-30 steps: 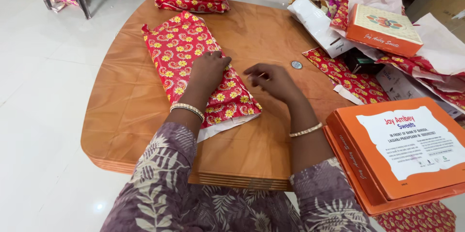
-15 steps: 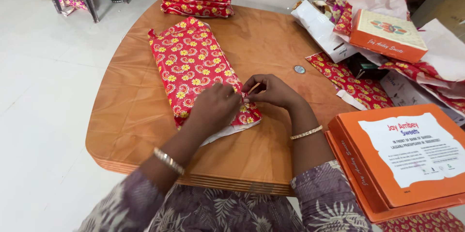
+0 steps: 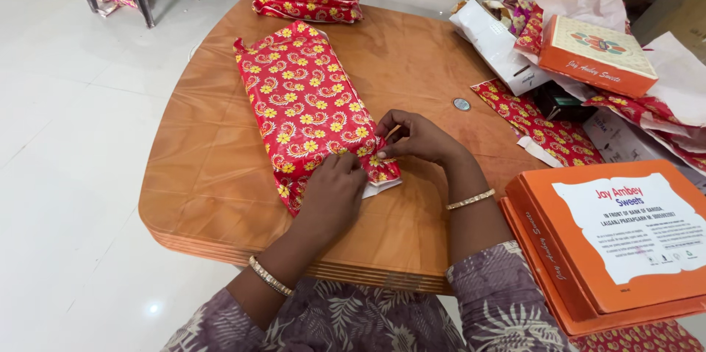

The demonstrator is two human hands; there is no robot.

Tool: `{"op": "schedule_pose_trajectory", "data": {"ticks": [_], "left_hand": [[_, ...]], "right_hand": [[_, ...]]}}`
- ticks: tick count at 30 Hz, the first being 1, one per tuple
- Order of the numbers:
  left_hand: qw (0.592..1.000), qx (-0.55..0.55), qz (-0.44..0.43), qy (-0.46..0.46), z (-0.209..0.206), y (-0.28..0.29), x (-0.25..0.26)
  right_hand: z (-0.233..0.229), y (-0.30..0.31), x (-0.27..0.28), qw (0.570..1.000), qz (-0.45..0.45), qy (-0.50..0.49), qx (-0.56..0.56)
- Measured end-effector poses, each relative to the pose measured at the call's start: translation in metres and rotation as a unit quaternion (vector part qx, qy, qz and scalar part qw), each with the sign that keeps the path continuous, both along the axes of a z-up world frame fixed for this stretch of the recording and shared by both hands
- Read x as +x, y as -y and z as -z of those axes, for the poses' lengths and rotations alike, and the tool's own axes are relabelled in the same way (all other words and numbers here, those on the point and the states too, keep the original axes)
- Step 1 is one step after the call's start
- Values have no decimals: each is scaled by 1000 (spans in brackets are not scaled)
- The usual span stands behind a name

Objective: The person wraps rectangular sweet boxes using red floral wrapping paper and white tissue paper. They fold the paper around each box, tuck the ends, and stack the finished packages on the table.

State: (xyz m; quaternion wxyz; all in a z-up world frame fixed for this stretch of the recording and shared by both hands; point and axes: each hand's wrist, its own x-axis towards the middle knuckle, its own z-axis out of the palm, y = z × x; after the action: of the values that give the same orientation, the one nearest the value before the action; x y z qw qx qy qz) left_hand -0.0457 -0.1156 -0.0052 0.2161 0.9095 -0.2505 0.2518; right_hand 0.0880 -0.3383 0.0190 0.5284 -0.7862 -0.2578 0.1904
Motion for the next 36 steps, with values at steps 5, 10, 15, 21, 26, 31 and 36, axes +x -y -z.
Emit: {"op": "schedule_pose_trajectory", "data": {"ticks": [5,10,15,21,26,31,36], "left_hand": [[1000,-12,7,3,6,16,2],[990,-111,4,-88,12,30,1],[994,-61,-2,-86,16,33,-4],[999,-11,-24,-37,15,43,-12],[999,11,-22,-36,17,44,-14],[999,-19,29,-14,16,31,-19],[995,-57,-73,32,-4,-36,-43]], "right_hand": [[1,-1,0,999,39,-17,-27],[0,-1,0,997,54,-55,-15],[6,0,6,998,28,-50,4],[6,2,6,999,1,-43,8],[5,1,2,1000,3,-3,-18],[5,-5,0,999,14,23,-25],[6,-9,-1,998,40,28,-50]]}}
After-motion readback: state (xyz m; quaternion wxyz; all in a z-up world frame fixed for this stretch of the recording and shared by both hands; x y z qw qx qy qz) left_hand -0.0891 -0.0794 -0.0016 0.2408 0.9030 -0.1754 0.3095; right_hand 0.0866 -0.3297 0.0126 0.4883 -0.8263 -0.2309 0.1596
